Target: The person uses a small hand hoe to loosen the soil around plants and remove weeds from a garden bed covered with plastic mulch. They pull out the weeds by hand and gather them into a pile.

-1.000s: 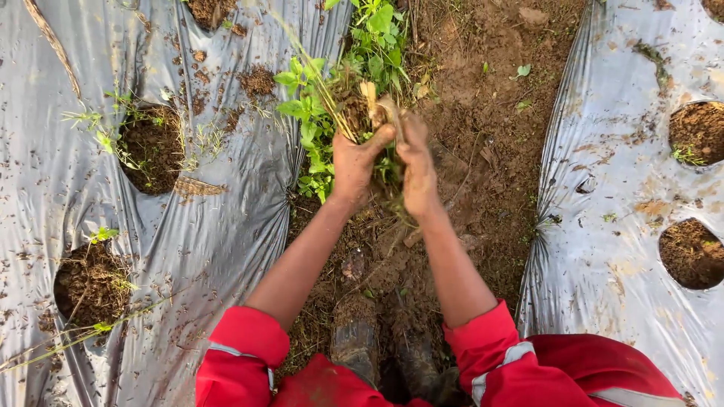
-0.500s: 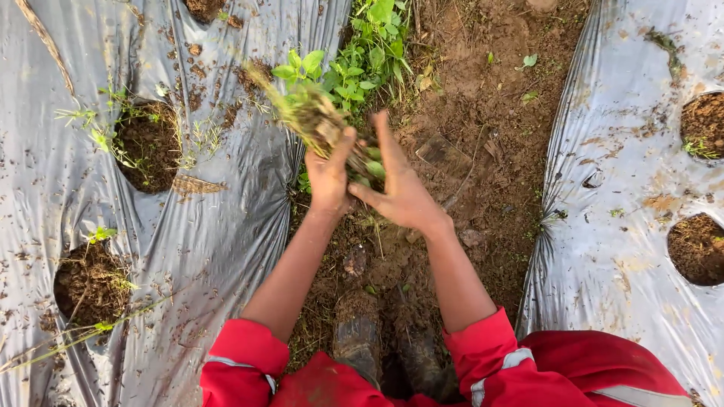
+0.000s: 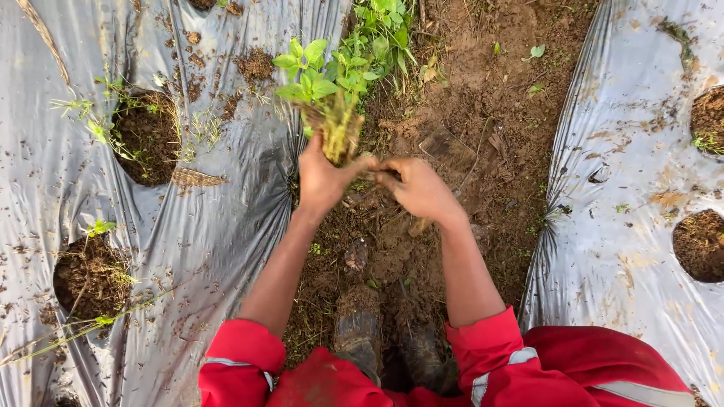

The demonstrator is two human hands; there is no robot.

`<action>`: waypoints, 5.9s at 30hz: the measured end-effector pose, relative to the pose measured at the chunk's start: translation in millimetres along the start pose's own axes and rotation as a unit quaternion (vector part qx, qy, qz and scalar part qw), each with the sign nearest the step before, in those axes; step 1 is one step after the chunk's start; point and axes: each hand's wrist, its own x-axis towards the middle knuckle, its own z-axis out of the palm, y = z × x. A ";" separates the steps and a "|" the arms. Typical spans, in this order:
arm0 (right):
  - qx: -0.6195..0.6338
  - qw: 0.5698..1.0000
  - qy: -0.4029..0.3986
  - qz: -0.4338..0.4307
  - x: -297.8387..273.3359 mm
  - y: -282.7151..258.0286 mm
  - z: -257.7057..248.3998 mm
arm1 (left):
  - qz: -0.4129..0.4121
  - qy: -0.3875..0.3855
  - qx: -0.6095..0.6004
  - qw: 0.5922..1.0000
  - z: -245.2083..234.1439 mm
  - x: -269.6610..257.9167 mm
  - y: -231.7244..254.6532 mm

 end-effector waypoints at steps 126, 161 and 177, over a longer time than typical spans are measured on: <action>-0.125 0.948 -0.243 0.164 125.1 -17.1 -17.9 | -0.204 0.237 -0.293 0.904 41.8 -52.7 -58.3; -0.075 0.979 -0.183 0.052 186.4 106.1 17.2 | -0.376 0.358 -0.481 0.706 131.0 -58.8 -56.0; -0.168 0.976 -0.126 -0.056 62.9 63.1 24.2 | -0.287 0.309 -0.498 0.758 139.5 -38.0 -97.3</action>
